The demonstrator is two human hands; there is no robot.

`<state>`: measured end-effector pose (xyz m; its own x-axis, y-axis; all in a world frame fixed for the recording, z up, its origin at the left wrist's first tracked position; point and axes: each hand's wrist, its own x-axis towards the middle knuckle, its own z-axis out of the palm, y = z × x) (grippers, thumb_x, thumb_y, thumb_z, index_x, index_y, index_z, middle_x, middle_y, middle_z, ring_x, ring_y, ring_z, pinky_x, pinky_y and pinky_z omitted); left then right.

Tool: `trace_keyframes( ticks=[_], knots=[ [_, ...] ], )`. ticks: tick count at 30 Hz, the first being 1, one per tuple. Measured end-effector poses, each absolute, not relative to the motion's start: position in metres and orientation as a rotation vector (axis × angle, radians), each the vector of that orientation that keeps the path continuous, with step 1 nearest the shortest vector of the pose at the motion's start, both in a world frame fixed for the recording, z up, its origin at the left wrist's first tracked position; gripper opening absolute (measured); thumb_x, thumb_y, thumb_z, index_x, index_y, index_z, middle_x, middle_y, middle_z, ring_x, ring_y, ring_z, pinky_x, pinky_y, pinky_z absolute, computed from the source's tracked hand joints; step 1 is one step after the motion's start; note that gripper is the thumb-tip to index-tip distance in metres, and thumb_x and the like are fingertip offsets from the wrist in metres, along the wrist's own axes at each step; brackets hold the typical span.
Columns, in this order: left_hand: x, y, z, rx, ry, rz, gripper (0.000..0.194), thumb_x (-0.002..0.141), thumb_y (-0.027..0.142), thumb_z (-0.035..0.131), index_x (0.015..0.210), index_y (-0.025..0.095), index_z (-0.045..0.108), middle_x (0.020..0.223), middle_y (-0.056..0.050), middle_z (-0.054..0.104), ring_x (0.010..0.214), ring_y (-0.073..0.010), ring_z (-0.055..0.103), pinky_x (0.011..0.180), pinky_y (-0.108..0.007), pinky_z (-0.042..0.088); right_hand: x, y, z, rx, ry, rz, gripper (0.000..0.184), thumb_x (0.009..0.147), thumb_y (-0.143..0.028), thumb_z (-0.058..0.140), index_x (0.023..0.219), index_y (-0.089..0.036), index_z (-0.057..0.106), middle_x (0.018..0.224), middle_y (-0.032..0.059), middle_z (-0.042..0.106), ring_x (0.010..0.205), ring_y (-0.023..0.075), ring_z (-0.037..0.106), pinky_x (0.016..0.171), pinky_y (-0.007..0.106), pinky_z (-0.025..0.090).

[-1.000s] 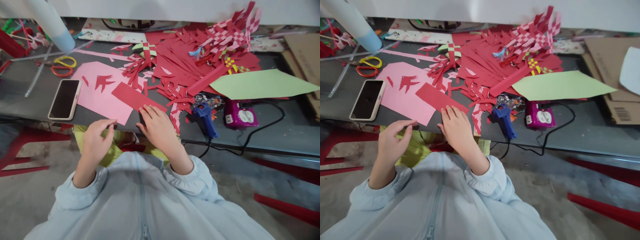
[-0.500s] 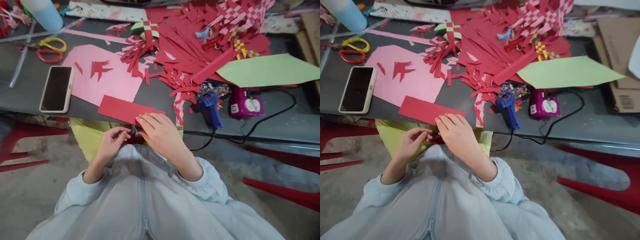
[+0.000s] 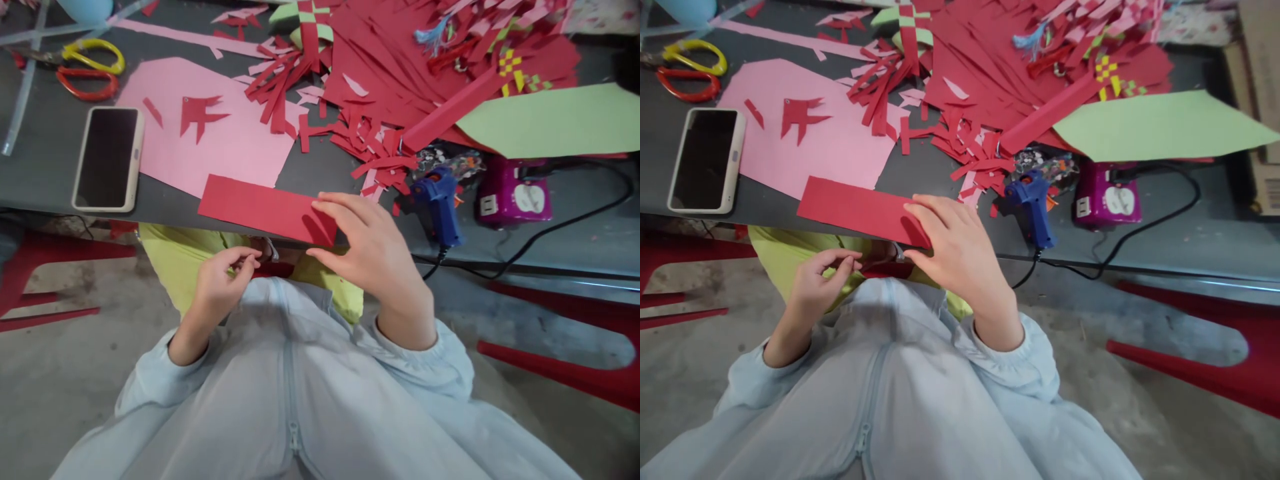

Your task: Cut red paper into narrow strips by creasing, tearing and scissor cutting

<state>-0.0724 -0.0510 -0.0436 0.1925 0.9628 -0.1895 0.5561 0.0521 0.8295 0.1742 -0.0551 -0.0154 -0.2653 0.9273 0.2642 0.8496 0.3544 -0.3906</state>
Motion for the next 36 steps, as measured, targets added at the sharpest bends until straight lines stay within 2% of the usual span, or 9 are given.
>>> trace_keyframes(
  ticks=[7,16,24,31,36],
  knots=[
    [-0.075,-0.054,-0.044,1.763,1.495,0.689,0.02,0.087,0.025,0.057,0.093,0.021,0.076,0.078,0.0,0.078,0.07,-0.0116,0.07,0.071,-0.022,0.056,0.189,-0.066,-0.003,-1.708,-2.178,0.241,0.053,0.082,-0.033,0.073,0.13,-0.019,0.057,0.132,0.0145,0.064,0.122,0.0353,0.059,0.104,0.053,0.046],
    [-0.077,-0.052,-0.046,1.776,1.429,0.703,0.019,0.088,0.025,0.058,0.094,0.021,0.075,0.079,0.0,0.077,0.07,-0.0113,0.07,0.071,-0.023,0.056,0.187,-0.071,-0.008,-1.719,-2.182,0.172,0.04,0.083,-0.029,0.073,0.12,-0.02,0.063,0.119,0.0117,0.068,0.114,0.0322,0.06,0.1,0.049,0.048],
    [-0.066,-0.055,-0.052,1.479,1.249,0.556,0.023,0.088,0.035,0.059,0.094,0.019,0.075,0.076,-0.003,0.075,0.065,-0.0118,0.066,0.054,-0.019,0.049,0.18,-0.072,-0.018,-1.589,-2.21,0.063,0.015,0.089,-0.017,0.064,0.103,-0.018,0.068,0.107,0.0105,0.072,0.104,0.0274,0.062,0.091,0.044,0.051],
    [-0.056,-0.047,-0.056,1.161,1.203,0.59,0.022,0.084,0.035,0.065,0.093,0.018,0.075,0.074,-0.003,0.075,0.064,-0.0115,0.067,0.062,-0.021,0.053,0.181,-0.072,-0.023,-1.528,-2.194,0.041,0.011,0.093,-0.016,0.059,0.094,-0.019,0.07,0.102,0.0093,0.073,0.095,0.0235,0.063,0.084,0.04,0.052],
    [-0.043,-0.043,-0.058,0.951,1.095,0.644,0.041,0.082,0.055,0.069,0.095,0.017,0.076,0.078,-0.006,0.078,0.068,-0.014,0.071,0.065,-0.024,0.055,0.176,-0.074,-0.024,-1.443,-2.205,0.001,0.01,0.092,-0.016,0.061,0.089,-0.017,0.07,0.097,0.0089,0.075,0.091,0.0224,0.063,0.082,0.038,0.053]
  ],
)
